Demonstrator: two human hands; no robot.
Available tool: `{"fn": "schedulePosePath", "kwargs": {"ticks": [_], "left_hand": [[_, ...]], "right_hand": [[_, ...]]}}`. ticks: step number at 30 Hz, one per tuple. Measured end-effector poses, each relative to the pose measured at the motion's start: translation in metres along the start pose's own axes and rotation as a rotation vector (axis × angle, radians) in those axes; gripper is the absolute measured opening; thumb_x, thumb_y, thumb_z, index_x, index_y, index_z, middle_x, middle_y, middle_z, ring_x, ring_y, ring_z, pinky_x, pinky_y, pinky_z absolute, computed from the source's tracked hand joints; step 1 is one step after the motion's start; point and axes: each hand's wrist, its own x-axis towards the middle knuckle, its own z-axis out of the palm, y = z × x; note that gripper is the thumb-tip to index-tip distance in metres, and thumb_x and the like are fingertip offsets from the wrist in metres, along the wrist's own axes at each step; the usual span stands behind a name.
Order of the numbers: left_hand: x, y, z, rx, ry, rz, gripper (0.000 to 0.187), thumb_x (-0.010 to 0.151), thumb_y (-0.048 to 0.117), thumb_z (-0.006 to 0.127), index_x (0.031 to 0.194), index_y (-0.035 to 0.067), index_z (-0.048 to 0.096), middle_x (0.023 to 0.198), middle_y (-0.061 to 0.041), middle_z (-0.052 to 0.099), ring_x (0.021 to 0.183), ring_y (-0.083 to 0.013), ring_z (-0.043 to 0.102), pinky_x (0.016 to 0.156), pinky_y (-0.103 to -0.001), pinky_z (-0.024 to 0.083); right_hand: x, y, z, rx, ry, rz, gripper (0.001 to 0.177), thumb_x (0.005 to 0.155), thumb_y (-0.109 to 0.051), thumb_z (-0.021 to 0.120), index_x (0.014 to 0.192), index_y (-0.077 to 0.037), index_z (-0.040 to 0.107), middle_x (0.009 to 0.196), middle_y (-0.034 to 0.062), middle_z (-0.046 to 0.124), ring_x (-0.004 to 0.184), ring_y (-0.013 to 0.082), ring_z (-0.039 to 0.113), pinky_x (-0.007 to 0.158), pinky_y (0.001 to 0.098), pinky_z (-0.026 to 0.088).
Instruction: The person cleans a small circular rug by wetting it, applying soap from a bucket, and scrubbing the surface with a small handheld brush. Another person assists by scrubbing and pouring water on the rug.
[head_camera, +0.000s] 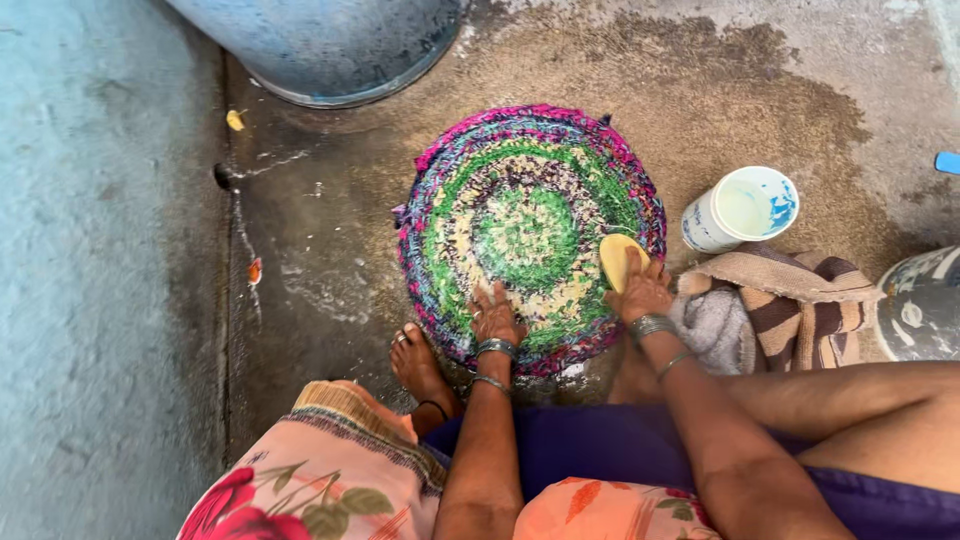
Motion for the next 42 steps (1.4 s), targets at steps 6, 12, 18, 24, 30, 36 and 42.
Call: {"fn": "schedulePosePath", "kwargs": {"ticks": [6, 12, 18, 24, 30, 36, 42], "left_hand": [[-0.012, 0.006, -0.024, 0.077, -0.215, -0.051, 0.14, 0.074, 0.049, 0.09, 0.163, 0.024, -0.015, 0.166, -0.026, -0.026, 0.152, -0.0523, -0.012, 0.124, -0.061, 0.015], [-0.016, 0.015, -0.022, 0.103, -0.196, -0.06, 0.142, 0.073, 0.054, 0.09, 0.163, 0.024, -0.016, 0.163, -0.03, -0.03, 0.15, -0.0574, -0.015, 0.121, -0.067, 0.014], [0.002, 0.008, 0.006, 0.115, -0.116, -0.085, 0.141, 0.073, 0.059, 0.087, 0.161, 0.025, -0.019, 0.163, -0.03, -0.028, 0.151, -0.0571, -0.015, 0.12, -0.07, 0.016], [0.004, 0.004, 0.023, 0.155, -0.022, -0.037, 0.146, 0.072, 0.062, 0.087, 0.161, 0.019, -0.021, 0.16, -0.037, -0.027, 0.149, -0.0604, -0.014, 0.117, -0.074, 0.02], [0.001, 0.016, 0.012, 0.173, -0.038, -0.079, 0.147, 0.069, 0.06, 0.09, 0.161, 0.015, -0.015, 0.161, -0.035, -0.027, 0.15, -0.0588, -0.014, 0.115, -0.075, 0.018], [0.001, 0.01, 0.007, 0.059, 0.11, -0.04, 0.152, 0.062, 0.058, 0.094, 0.163, 0.017, -0.012, 0.165, -0.026, -0.024, 0.152, -0.0505, -0.015, 0.117, -0.074, 0.017], [0.009, 0.029, -0.011, 0.123, -0.101, -0.125, 0.154, 0.065, 0.058, 0.093, 0.161, 0.011, -0.019, 0.162, -0.031, -0.031, 0.149, -0.0552, -0.02, 0.115, -0.075, 0.016]], "right_hand": [[0.038, 0.023, -0.046, 0.119, -0.028, 0.333, 0.098, 0.083, -0.054, 0.074, 0.163, -0.041, 0.02, 0.135, 0.017, 0.046, 0.116, 0.0411, 0.059, 0.089, 0.0572, 0.051], [0.017, -0.003, 0.051, -0.169, 0.027, -0.174, 0.05, 0.085, -0.047, 0.065, 0.124, -0.016, 0.068, 0.114, 0.0151, 0.069, 0.104, 0.0326, 0.07, 0.08, 0.0424, 0.059], [0.027, -0.007, 0.038, -0.171, -0.05, -0.221, 0.052, 0.079, -0.039, 0.07, 0.126, -0.018, 0.063, 0.103, 0.0158, 0.07, 0.091, 0.0306, 0.07, 0.076, 0.0433, 0.06], [0.052, 0.04, 0.011, 0.07, 0.131, 0.046, 0.058, 0.08, -0.047, 0.075, 0.129, -0.018, 0.064, 0.097, 0.0129, 0.074, 0.082, 0.0299, 0.073, 0.072, 0.0423, 0.061], [0.019, -0.034, 0.056, -0.064, -0.016, -0.213, 0.053, 0.08, -0.053, 0.071, 0.11, -0.01, 0.072, 0.093, 0.0103, 0.074, 0.078, 0.0255, 0.074, 0.067, 0.0398, 0.062], [0.089, 0.058, 0.013, 0.265, -0.021, 0.303, 0.073, 0.08, -0.079, 0.073, 0.112, -0.014, 0.078, 0.094, 0.0116, 0.078, 0.076, 0.0243, 0.071, 0.071, 0.0396, 0.061], [0.057, -0.023, 0.025, -0.036, 0.21, -0.042, 0.101, 0.063, -0.07, 0.079, 0.154, -0.041, 0.044, 0.112, 0.0182, 0.07, 0.079, 0.0296, 0.073, 0.071, 0.0412, 0.061]]}}
